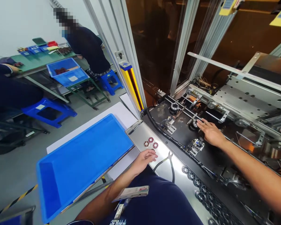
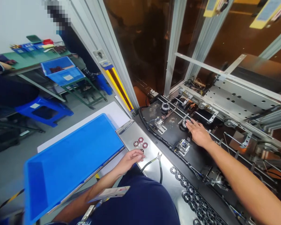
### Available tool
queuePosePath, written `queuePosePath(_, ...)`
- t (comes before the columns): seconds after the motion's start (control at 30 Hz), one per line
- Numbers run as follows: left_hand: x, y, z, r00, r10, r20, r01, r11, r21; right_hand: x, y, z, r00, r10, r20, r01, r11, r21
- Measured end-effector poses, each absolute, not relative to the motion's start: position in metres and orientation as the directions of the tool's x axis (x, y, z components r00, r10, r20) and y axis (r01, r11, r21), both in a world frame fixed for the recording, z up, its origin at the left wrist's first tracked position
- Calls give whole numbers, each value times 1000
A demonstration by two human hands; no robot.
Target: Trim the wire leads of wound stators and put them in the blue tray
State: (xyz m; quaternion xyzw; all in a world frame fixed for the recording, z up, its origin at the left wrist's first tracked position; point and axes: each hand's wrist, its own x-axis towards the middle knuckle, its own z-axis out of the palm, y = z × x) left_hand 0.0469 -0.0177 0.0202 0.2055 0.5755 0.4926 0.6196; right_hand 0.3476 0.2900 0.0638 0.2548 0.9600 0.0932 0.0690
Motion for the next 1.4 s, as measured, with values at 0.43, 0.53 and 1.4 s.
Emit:
queuePosePath(0.43,25,-18,16,-203,864,-460,-373,366,853,201,343,70,-894,447,-38,432,880,196)
queuePosePath(0.53,18,-24,13,-237,867,-439,-343,348,872,178,346,59,-892,450,-39,438,883,172)
queuePosePath(1.4,31,1,-77,-183,964,192,789,27,614,521,-190,-50,183,800,572,977,-213,-15)
